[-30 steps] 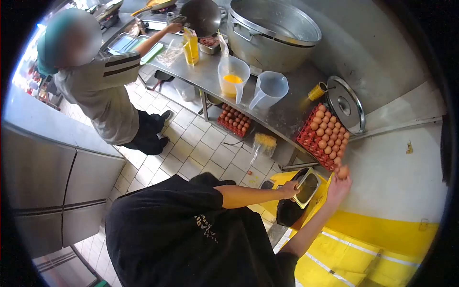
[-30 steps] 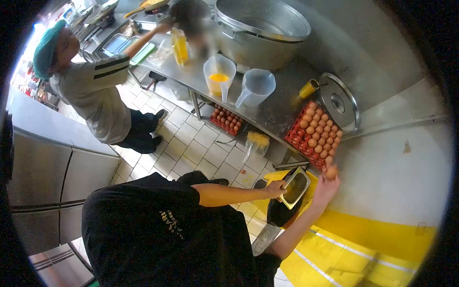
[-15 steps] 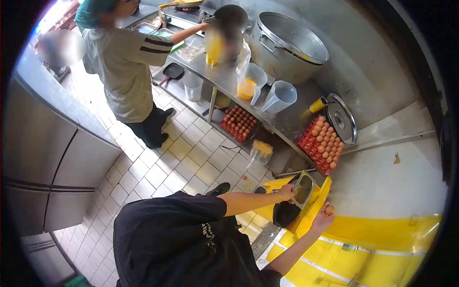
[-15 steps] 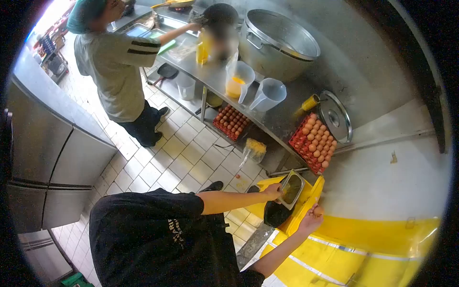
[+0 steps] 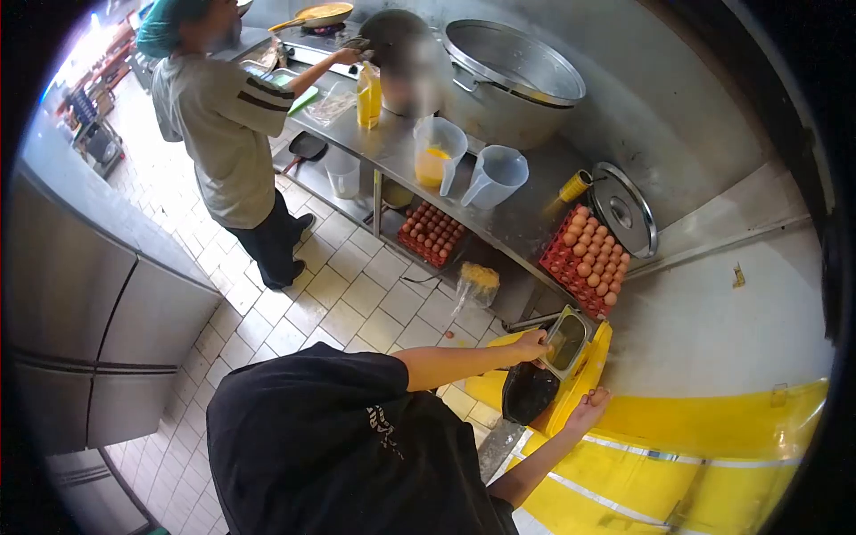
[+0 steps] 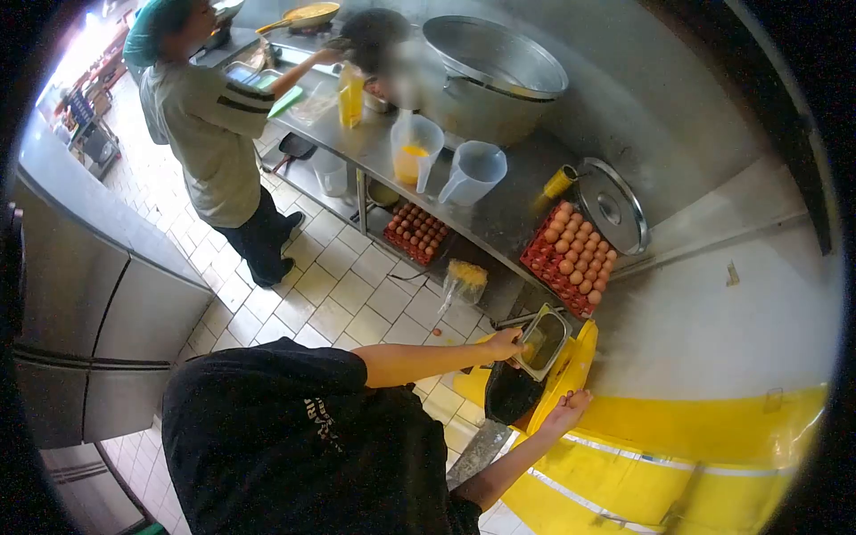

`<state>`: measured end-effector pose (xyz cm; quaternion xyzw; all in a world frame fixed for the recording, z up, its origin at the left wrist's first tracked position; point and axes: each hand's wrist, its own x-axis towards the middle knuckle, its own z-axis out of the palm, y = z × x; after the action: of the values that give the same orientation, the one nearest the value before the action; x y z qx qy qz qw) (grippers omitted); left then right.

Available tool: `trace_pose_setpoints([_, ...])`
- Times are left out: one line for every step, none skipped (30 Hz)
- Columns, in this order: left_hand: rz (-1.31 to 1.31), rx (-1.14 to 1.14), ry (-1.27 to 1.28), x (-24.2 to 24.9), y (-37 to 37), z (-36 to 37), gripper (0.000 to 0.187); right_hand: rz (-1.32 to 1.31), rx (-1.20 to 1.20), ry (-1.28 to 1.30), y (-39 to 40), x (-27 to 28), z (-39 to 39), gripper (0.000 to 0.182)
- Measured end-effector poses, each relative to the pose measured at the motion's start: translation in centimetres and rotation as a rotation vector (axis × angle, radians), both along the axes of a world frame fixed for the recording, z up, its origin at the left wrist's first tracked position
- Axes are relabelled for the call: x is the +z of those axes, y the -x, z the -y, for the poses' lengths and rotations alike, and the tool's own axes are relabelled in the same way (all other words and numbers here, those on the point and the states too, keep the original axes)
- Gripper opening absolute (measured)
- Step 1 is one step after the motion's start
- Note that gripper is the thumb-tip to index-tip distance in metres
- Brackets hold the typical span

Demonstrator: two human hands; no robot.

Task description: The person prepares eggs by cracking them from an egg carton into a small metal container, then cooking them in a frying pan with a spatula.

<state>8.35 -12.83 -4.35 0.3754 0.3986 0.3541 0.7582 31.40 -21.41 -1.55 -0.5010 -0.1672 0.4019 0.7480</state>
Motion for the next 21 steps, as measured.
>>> trace_pose_setpoints([0.0,-0.009,-0.014,-0.4,-0.5,-0.8,0.024,0.042,-0.021,0.0,-0.1,-0.4,-0.3,0.031])
trace_pose_setpoints([-0.007,-0.019,-0.011,-1.0,-0.9,-1.6,0.024,0.084,-0.043,0.005,0.2,-0.5,-0.5,0.033])
trace_pose_setpoints([0.011,-0.043,-0.011,-1.7,-1.1,-2.2,0.024,0.075,-0.053,0.013,0.5,-0.7,-0.6,0.033])
trace_pose_setpoints([0.028,-0.069,-0.009,-2.2,-1.2,-2.8,0.025,0.078,-0.098,0.057,1.4,-0.3,-0.8,0.035])
trace_pose_setpoints([0.033,-0.057,-0.022,-2.3,-1.4,-3.1,0.022,0.086,-0.142,0.103,1.7,0.1,-1.3,0.038])
trace_pose_setpoints([0.029,-0.071,-0.013,-2.0,-1.5,-3.6,0.022,0.082,-0.155,0.113,1.2,-0.3,-1.9,0.038])
trace_pose_setpoints([0.009,-0.058,-0.019,-1.7,-1.5,-3.9,0.018,0.086,-0.122,0.138,0.4,-1.3,-2.5,0.04])
trace_pose_setpoints([-0.009,-0.054,-0.015,-1.5,-1.6,-4.0,0.018,0.091,-0.097,0.172,-0.3,-2.4,-2.6,0.041])
trace_pose_setpoints([-0.091,-0.083,-0.07,-3.0,-1.8,-4.8,0.019,0.087,-0.095,0.192,-0.7,-3.2,-3.1,0.04])
trace_pose_setpoints([-0.169,-0.127,-0.122,-4.6,-2.1,-5.5,0.019,0.082,-0.107,0.218,-1.1,-4.3,-3.8,0.04])
trace_pose_setpoints([-0.13,-0.116,-0.103,-4.7,-1.8,-5.2,0.021,0.178,-0.139,0.25,-3.0,-8.5,-4.6,0.039])
trace_pose_setpoints([-0.098,-0.139,-0.063,-3.2,-1.0,-5.1,0.02,0.19,-0.127,0.184,-2.2,-8.1,-4.8,0.041])
trace_pose_setpoints([-0.113,-0.062,-0.046,-3.2,-1.1,-4.9,0.017,0.284,-0.062,0.162,-0.7,-6.2,-5.2,0.039])
trace_pose_setpoints([-0.109,-0.092,-0.045,-3.7,-0.9,-5.3,0.016,0.138,-0.106,0.197,0.5,-4.1,-5.7,0.034])
trace_pose_setpoints([-0.117,-0.135,-0.064,-3.4,-0.5,-5.3,0.017,0.159,-0.119,0.158,0.9,-4.7,-6.3,0.028])
trace_pose_setpoints([-0.124,-0.168,-0.089,-3.0,-0.3,-5.4,0.018,0.148,-0.136,0.109,1.4,-4.4,-7.1,0.026])
trace_pose_setpoints([-0.121,-0.222,-0.083,-3.1,0.0,-5.2,0.018,0.159,-0.165,0.1,2.1,-4.0,-7.7,0.023])
trace_pose_setpoints([-0.124,-0.218,-0.069,-3.2,0.2,-5.5,0.019,0.192,-0.202,0.128,3.0,-3.3,-8.3,0.022])
trace_pose_setpoints([-0.128,-0.201,-0.056,-2.6,0.2,-5.7,0.019,0.252,-0.165,0.123,3.7,-3.2,-8.6,0.024])
trace_pose_setpoints([-0.129,-0.216,-0.054,-2.1,0.2,-5.6,0.019,0.313,-0.099,0.078,3.3,-5.0,-9.3,0.022])
trace_pose_setpoints([-0.167,-0.236,-0.027,-0.2,0.4,-5.1,0.02,0.338,-0.08,0.07,3.6,-5.2,-9.6,0.022])
